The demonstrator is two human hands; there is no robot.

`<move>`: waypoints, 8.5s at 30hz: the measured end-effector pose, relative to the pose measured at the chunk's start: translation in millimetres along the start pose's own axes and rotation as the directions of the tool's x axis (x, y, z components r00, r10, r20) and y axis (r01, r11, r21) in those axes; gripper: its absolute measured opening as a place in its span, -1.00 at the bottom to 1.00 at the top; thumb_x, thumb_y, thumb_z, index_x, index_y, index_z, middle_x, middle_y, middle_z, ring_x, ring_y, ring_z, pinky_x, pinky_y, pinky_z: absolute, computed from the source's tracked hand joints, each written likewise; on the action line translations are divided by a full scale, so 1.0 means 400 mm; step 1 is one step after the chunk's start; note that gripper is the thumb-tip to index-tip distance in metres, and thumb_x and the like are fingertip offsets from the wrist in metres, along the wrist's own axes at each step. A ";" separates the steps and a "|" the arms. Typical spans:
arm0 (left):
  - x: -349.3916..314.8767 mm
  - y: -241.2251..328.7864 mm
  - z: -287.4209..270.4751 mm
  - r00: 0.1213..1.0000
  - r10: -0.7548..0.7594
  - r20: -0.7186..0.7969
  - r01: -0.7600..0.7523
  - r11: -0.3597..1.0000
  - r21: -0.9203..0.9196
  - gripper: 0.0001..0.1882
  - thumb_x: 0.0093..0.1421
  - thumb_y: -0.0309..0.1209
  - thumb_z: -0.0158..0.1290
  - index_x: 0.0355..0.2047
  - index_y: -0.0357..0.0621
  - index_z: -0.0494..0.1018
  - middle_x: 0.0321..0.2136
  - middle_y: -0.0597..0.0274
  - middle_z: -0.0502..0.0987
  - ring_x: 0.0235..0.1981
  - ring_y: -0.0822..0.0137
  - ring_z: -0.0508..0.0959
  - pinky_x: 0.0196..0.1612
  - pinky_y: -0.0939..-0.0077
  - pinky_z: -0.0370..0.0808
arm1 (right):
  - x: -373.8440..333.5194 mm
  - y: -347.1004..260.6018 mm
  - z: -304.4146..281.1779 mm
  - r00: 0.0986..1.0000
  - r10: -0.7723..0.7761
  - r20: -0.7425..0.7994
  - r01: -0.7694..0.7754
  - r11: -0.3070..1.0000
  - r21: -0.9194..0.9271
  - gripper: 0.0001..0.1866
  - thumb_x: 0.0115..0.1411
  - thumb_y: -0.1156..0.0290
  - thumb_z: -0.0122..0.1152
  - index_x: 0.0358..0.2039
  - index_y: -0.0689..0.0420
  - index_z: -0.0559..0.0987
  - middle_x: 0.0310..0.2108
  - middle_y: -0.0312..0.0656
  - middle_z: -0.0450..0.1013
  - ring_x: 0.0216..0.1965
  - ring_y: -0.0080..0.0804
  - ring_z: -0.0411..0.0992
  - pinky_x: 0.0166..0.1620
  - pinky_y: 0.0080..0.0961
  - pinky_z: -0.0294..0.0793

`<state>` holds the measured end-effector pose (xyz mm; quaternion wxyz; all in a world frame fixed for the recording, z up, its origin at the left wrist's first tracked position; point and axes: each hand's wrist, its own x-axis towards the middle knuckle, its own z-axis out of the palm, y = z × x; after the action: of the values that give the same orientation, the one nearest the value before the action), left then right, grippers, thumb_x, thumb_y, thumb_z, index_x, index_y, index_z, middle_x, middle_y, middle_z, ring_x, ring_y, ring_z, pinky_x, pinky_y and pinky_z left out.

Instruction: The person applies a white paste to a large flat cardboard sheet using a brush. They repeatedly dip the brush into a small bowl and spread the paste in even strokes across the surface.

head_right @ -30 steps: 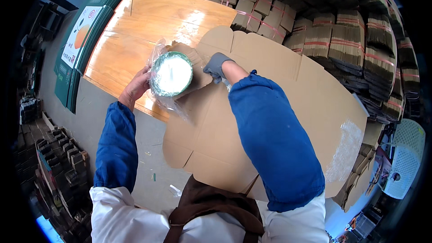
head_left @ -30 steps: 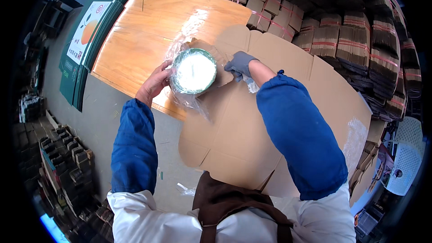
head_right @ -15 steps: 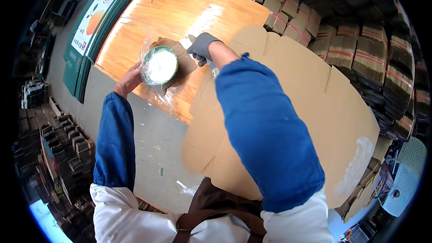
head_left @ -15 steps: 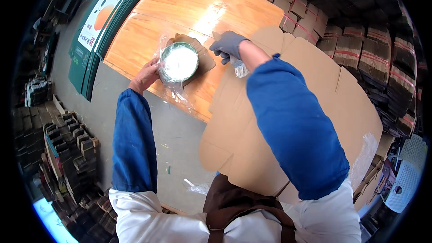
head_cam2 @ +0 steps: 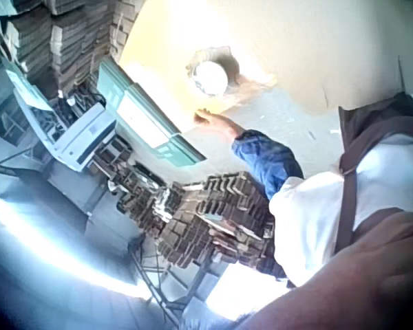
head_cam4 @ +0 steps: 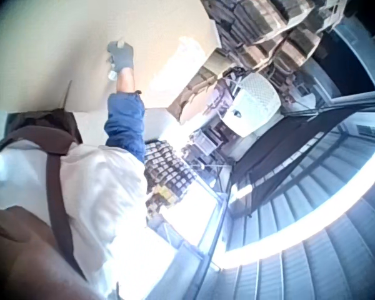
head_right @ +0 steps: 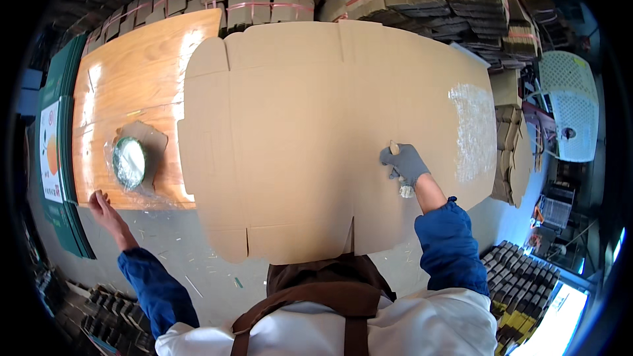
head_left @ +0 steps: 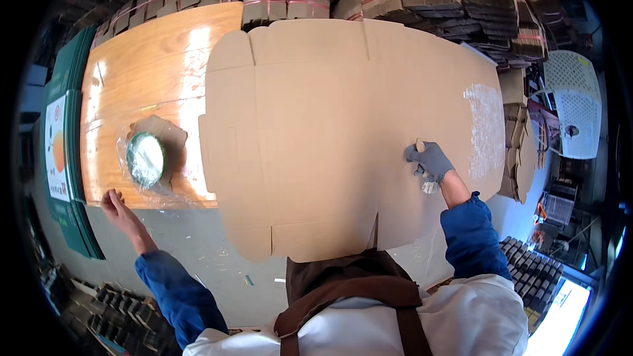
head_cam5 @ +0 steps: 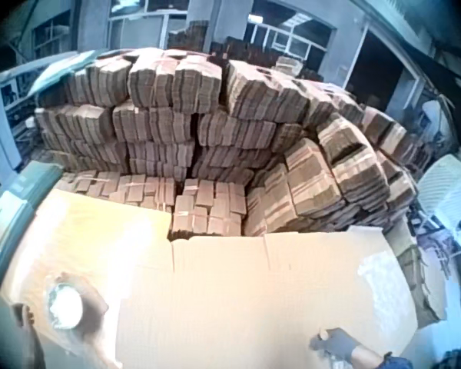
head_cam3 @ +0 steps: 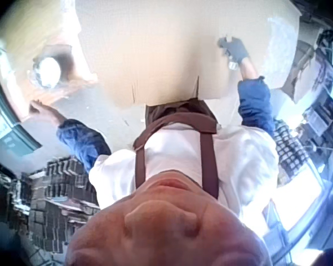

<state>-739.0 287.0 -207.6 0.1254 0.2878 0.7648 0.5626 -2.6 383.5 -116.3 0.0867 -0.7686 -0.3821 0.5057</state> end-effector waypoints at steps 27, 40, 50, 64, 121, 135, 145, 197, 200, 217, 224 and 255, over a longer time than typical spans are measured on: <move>-0.290 0.050 0.307 0.808 -0.419 0.415 0.256 0.883 0.395 -0.74 0.13 -0.37 0.31 -0.50 -0.04 0.40 -0.55 0.49 0.39 -0.55 0.60 0.31 -0.51 0.63 0.20 | 0.023 0.202 0.024 0.958 -0.266 -0.106 0.226 0.930 -0.291 -0.66 0.13 0.20 0.19 -0.21 0.19 0.59 -0.26 0.04 0.56 -0.18 0.04 0.53 -0.08 -0.13 0.48; -0.283 -0.050 0.319 0.817 -0.346 0.462 0.205 0.922 0.329 -0.75 0.18 -0.32 0.27 -0.50 -0.06 0.43 -0.60 0.55 0.36 -0.57 0.62 0.30 -0.51 0.64 0.18 | -0.032 0.142 0.086 0.816 -0.519 -0.254 0.105 0.565 -0.818 -0.91 0.03 0.46 0.20 -0.41 0.15 0.58 -0.47 -0.09 0.56 -0.45 -0.27 0.58 -0.52 -0.32 0.48; -0.269 -0.041 0.302 0.745 -0.422 0.516 0.268 0.898 0.348 -0.75 0.22 -0.29 0.23 -0.49 -0.02 0.39 -0.66 0.54 0.35 -0.68 0.63 0.24 -0.62 0.64 0.11 | -0.037 0.169 0.181 0.726 -0.582 -0.367 0.016 0.547 -0.837 -0.65 -0.02 0.44 0.23 -0.17 0.20 0.51 -0.41 -0.14 0.42 -0.63 -0.34 0.49 -0.67 -0.39 0.37; -0.274 -0.036 0.312 0.801 -0.394 0.451 0.267 0.909 0.321 -0.74 0.16 -0.31 0.29 -0.43 -0.03 0.38 -0.60 0.52 0.36 -0.65 0.63 0.26 -0.60 0.67 0.15 | -0.054 0.146 0.139 0.796 -0.521 -0.310 0.088 0.605 -0.791 -0.77 0.02 0.45 0.24 -0.26 0.17 0.54 -0.39 -0.15 0.43 -0.59 -0.31 0.53 -0.63 -0.37 0.44; -0.924 0.519 0.913 -0.102 0.109 0.989 -0.925 0.355 -0.135 0.16 -0.25 -0.01 0.44 0.38 0.30 0.10 0.41 0.16 -0.02 0.41 -0.09 -0.03 0.26 -0.28 0.12 | -0.066 0.286 -0.060 0.929 -0.360 -0.083 0.182 0.640 -0.747 -0.29 0.12 0.15 0.25 0.30 -0.15 0.28 -0.19 -0.13 0.40 -0.35 -0.09 0.55 -0.29 -0.17 0.54; -0.919 0.525 0.906 -0.098 0.093 0.991 -0.936 0.328 -0.124 0.16 -0.24 0.03 0.42 0.38 0.33 0.09 0.42 0.17 -0.04 0.42 -0.08 -0.07 0.29 -0.26 0.11 | -0.059 0.275 -0.061 0.933 -0.353 -0.069 0.193 0.652 -0.733 -0.28 0.12 0.17 0.25 0.30 -0.14 0.28 -0.20 -0.13 0.42 -0.33 -0.09 0.56 -0.28 -0.18 0.54; -0.931 0.543 0.904 -0.081 0.030 0.996 -0.938 0.337 -0.087 0.17 -0.27 -0.01 0.43 0.38 0.30 0.10 0.43 0.16 -0.05 0.42 -0.10 -0.06 0.30 -0.28 0.10 | -0.057 0.283 -0.054 0.926 -0.367 -0.086 0.178 0.627 -0.759 -0.27 0.11 0.18 0.26 0.31 -0.10 0.28 -0.22 -0.13 0.43 -0.35 -0.13 0.56 -0.32 -0.21 0.54; -0.831 0.458 0.814 0.327 0.420 0.846 -0.624 0.768 -0.140 -0.33 0.11 -0.24 0.26 0.18 -0.24 0.31 0.19 -0.11 0.34 0.23 -0.07 0.32 0.26 0.12 0.27 | 0.003 0.249 0.044 0.923 -0.383 0.042 0.185 0.345 -0.920 -0.18 0.10 0.03 0.30 0.33 -0.05 0.22 0.42 -0.07 0.00 -0.35 -0.16 0.62 -0.31 -0.22 0.61; -0.769 0.386 0.674 0.307 0.389 0.868 -0.720 0.692 -0.055 -0.44 0.12 -0.38 0.21 0.13 -0.21 0.37 0.14 0.00 0.40 0.18 -0.02 0.36 0.23 0.11 0.30 | -0.009 0.173 0.071 0.896 -0.432 0.108 0.255 0.298 -0.920 -0.24 0.11 0.12 0.29 0.29 0.02 0.26 0.38 -0.02 0.05 -0.40 -0.06 0.61 -0.31 -0.16 0.59; -0.915 0.716 1.295 -0.664 0.268 0.698 -0.715 0.047 -0.697 -0.86 0.15 -0.44 0.12 -0.25 -0.02 0.49 -0.19 0.32 0.48 0.00 0.25 0.42 0.12 0.32 0.34 | -0.092 0.346 -0.038 0.966 -0.244 -0.079 0.208 0.925 -0.317 -0.66 0.13 0.19 0.15 -0.25 0.20 0.62 -0.25 0.07 0.55 -0.17 0.07 0.51 -0.07 -0.14 0.48; -0.969 0.794 1.383 -0.779 -0.058 0.624 -0.626 0.109 -0.772 -0.90 0.12 -0.48 0.14 -0.35 -0.01 0.48 -0.32 0.36 0.52 -0.02 0.31 0.42 0.21 0.29 0.23 | -0.044 0.394 -0.010 0.938 -0.281 -0.204 0.244 0.951 -0.188 -0.68 0.17 0.17 0.05 -0.43 0.17 0.60 -0.39 0.11 0.53 -0.28 0.12 0.48 -0.14 -0.07 0.47; -0.996 0.815 1.381 -0.736 -0.309 0.602 -0.665 0.163 -0.729 -0.93 0.14 -0.51 0.07 -0.41 -0.01 0.51 -0.37 0.37 0.49 -0.03 0.26 0.37 0.33 -0.06 0.05 | -0.002 0.299 -0.052 0.985 -0.163 0.050 0.171 0.932 -0.320 -0.69 0.11 0.19 0.11 -0.36 0.18 0.62 -0.28 0.08 0.55 -0.21 0.10 0.52 -0.08 -0.11 0.49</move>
<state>-36.7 556.8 -141.5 0.1822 0.9334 0.0513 -0.3048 74.5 305.2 -168.3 -0.0021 -0.7313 -0.5245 0.4359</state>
